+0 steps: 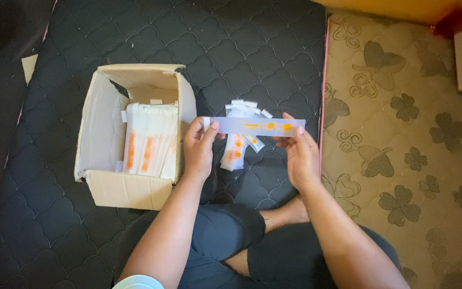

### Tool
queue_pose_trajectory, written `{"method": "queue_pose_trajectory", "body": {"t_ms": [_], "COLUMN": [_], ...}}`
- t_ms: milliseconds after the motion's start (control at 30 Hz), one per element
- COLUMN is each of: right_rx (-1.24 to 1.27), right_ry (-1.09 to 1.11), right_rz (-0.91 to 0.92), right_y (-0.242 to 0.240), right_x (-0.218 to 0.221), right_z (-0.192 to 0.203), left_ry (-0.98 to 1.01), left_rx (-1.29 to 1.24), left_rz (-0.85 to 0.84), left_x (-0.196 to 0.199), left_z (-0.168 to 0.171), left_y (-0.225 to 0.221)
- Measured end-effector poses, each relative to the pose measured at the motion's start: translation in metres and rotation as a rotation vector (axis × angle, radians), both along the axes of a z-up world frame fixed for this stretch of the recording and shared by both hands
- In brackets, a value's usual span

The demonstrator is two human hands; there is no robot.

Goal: The person sorts white paper strips with orange markings by picking them up from a pile and placing them into a cardboard box.

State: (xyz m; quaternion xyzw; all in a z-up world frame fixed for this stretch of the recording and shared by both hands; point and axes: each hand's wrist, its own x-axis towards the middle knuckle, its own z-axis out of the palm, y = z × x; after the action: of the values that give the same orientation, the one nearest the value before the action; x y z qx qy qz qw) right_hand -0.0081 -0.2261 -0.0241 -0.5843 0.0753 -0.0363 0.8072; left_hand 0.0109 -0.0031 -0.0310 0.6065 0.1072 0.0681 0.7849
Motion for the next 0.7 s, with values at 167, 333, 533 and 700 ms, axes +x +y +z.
{"method": "queue_pose_trajectory", "body": {"t_ms": [167, 333, 533, 700], "right_rx": [-0.545, -1.054, -0.945, -0.313], "right_ry": [-0.140, -0.486, -0.402, 0.068], "right_rz": [-0.111, -0.050, 0.237, 0.229], "right_y": [0.000, 0.003, 0.003, 0.027], "right_x": [-0.003, -0.002, -0.007, -0.018], "right_z": [0.014, 0.017, -0.029, 0.031], "left_ry": [-0.087, -0.391, -0.464, -0.196], "left_rx": [0.131, 0.558, 0.476, 0.229], "left_rz": [-0.040, -0.173, -0.368, -0.319], "left_x": [-0.003, -0.002, -0.011, -0.010], "left_z": [0.001, 0.011, 0.030, 0.003], "left_y": [0.001, -0.010, -0.025, -0.026]}}
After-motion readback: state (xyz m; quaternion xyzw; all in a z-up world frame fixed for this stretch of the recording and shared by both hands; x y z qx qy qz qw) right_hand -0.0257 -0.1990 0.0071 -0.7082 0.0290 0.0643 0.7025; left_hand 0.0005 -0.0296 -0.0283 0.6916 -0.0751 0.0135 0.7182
